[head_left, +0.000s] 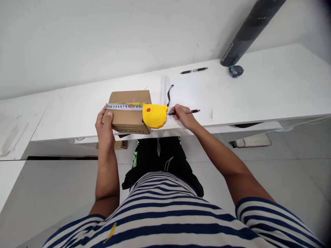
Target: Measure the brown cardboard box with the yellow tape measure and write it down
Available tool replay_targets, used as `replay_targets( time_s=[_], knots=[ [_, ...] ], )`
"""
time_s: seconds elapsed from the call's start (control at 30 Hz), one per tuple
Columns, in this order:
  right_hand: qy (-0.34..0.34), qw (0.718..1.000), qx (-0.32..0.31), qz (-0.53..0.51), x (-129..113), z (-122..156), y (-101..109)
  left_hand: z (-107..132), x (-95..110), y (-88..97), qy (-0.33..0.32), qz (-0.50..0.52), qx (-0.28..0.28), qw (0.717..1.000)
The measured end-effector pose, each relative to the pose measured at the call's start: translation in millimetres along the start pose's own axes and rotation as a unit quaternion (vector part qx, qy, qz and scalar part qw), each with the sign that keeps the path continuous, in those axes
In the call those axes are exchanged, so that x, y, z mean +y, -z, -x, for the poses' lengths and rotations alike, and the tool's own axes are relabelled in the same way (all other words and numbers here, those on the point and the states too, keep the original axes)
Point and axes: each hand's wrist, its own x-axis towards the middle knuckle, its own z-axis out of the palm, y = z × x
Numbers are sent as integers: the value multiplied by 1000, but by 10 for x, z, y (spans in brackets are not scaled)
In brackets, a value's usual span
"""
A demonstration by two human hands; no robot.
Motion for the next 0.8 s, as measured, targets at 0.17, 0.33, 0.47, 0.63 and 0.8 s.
replay_targets(
  time_s=[0.17, 0.33, 0.47, 0.63, 0.8],
  knots=[
    [-24, 998, 36, 46, -19, 11, -21, -18, -29, 32, -10, -24, -21, 999],
    [-34, 994, 41, 93, -58, 9, -24, -11, -31, 22, -15, -24, -21, 999],
    [-45, 994, 30, 100, -45, 10, -32, -7, -32, 12, -22, -32, -25, 999],
    [-47, 993, 44, 99, -20, 12, -32, -4, -29, 16, -25, -41, -27, 998],
    [-45, 994, 34, 92, -15, 6, -34, 3, -9, 11, -18, -35, -25, 999]
  ],
)
